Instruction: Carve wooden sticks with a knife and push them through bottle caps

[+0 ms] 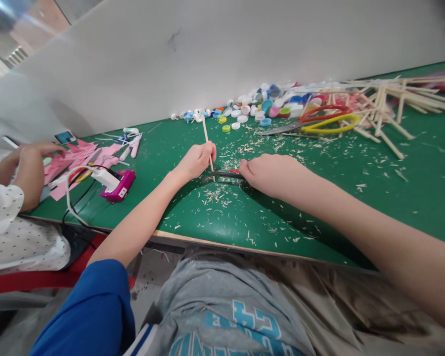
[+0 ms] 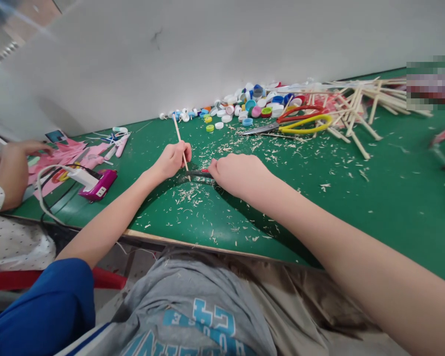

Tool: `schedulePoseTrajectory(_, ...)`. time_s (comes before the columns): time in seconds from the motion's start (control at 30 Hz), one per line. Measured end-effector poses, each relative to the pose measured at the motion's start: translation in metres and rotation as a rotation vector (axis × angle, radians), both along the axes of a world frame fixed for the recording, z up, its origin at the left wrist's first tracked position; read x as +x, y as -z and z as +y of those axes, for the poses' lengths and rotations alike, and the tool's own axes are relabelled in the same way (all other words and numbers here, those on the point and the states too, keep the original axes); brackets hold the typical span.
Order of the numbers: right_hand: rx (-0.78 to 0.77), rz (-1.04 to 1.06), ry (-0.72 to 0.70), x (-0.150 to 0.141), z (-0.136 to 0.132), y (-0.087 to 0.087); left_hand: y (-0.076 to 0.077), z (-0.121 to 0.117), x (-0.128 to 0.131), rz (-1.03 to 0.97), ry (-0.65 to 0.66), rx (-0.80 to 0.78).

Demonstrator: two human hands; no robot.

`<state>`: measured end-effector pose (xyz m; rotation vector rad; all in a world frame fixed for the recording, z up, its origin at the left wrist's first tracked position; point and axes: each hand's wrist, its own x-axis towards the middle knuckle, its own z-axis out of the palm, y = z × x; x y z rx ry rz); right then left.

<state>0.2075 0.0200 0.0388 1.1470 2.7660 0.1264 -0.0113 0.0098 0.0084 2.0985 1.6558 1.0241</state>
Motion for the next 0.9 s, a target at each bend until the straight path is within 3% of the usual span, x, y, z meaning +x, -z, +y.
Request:
schedulePoseTrajectory(0.4,0.091,-0.041,-0.094,0.002,0.003,0.008,-0.005,-0.002,0.002,0.035,0.014,-0.003)
schedulePoseTrajectory(0.9,-0.005,-0.113,-0.095,0.002,-0.007,-0.002,-0.004,-0.002,0.003,0.119,-0.011,0.027)
